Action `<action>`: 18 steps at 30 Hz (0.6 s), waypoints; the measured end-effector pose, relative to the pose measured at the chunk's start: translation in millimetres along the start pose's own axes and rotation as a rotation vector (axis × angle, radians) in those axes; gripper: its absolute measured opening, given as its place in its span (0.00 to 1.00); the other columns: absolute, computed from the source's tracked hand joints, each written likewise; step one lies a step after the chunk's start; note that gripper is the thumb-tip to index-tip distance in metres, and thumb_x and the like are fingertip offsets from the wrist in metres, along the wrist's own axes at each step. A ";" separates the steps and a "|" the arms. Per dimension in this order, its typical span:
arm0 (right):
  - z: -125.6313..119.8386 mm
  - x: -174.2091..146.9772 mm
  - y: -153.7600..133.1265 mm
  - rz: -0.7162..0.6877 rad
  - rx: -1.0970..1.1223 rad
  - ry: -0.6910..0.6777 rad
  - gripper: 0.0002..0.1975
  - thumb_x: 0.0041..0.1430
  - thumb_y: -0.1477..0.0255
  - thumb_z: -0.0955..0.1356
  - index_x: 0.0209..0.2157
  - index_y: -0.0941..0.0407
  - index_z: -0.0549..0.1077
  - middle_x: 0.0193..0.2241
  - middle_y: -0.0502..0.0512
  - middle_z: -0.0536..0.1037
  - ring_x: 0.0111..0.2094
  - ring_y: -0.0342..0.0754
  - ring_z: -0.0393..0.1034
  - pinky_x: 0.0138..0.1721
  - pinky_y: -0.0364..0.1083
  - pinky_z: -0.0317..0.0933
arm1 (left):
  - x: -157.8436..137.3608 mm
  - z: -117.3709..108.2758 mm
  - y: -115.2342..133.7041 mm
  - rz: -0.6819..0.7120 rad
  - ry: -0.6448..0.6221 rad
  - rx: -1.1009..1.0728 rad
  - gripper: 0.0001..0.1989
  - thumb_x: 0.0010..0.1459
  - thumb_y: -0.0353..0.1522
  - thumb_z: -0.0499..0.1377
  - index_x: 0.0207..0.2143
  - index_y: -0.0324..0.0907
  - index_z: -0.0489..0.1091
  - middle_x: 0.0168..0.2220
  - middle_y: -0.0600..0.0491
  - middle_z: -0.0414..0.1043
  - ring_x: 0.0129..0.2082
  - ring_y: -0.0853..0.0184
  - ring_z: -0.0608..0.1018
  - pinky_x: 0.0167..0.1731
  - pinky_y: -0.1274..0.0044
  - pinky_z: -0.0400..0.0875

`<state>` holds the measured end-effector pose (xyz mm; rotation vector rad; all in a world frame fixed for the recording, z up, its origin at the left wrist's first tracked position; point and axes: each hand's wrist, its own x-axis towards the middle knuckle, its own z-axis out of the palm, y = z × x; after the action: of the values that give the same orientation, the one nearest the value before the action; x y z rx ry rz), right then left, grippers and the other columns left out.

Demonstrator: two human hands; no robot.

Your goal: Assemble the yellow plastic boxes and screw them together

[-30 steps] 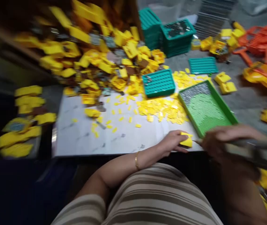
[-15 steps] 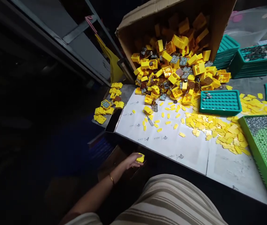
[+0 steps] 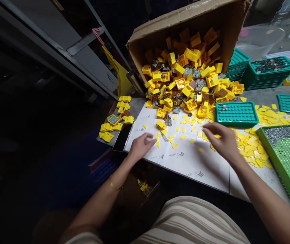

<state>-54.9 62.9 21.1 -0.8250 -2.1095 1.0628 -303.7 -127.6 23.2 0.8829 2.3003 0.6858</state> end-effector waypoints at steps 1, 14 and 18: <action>12.6 12.3 -1.3 0.029 -0.050 -0.050 0.09 0.63 0.68 0.67 0.41 0.57 0.74 0.38 0.55 0.78 0.37 0.47 0.73 0.41 0.49 0.69 | 14.4 3.9 11.4 0.066 0.080 -0.001 0.29 0.50 0.46 0.63 0.53 0.45 0.68 0.56 0.46 0.69 0.55 0.56 0.71 0.50 0.69 0.66; 103.4 86.6 -7.1 0.181 -0.395 -0.322 0.09 0.56 0.69 0.66 0.37 0.57 0.74 0.36 0.58 0.79 0.36 0.52 0.72 0.37 0.49 0.63 | -30.7 41.7 -80.0 -0.107 0.405 -0.271 0.25 0.66 0.43 0.46 0.22 0.39 0.69 0.23 0.51 0.70 0.26 0.71 0.73 0.32 0.78 0.70; 97.3 87.0 0.2 0.039 -0.224 -0.257 0.08 0.57 0.68 0.66 0.34 0.57 0.73 0.35 0.58 0.78 0.34 0.48 0.72 0.38 0.49 0.65 | -107.4 86.8 -139.1 -0.467 0.169 -0.245 0.14 0.63 0.39 0.56 0.42 0.38 0.71 0.40 0.50 0.73 0.37 0.67 0.76 0.38 0.71 0.74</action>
<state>-181.1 85.0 -3.6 -0.8758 -2.4725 1.0088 -238.4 -273.1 -90.8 0.1673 2.3775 0.8278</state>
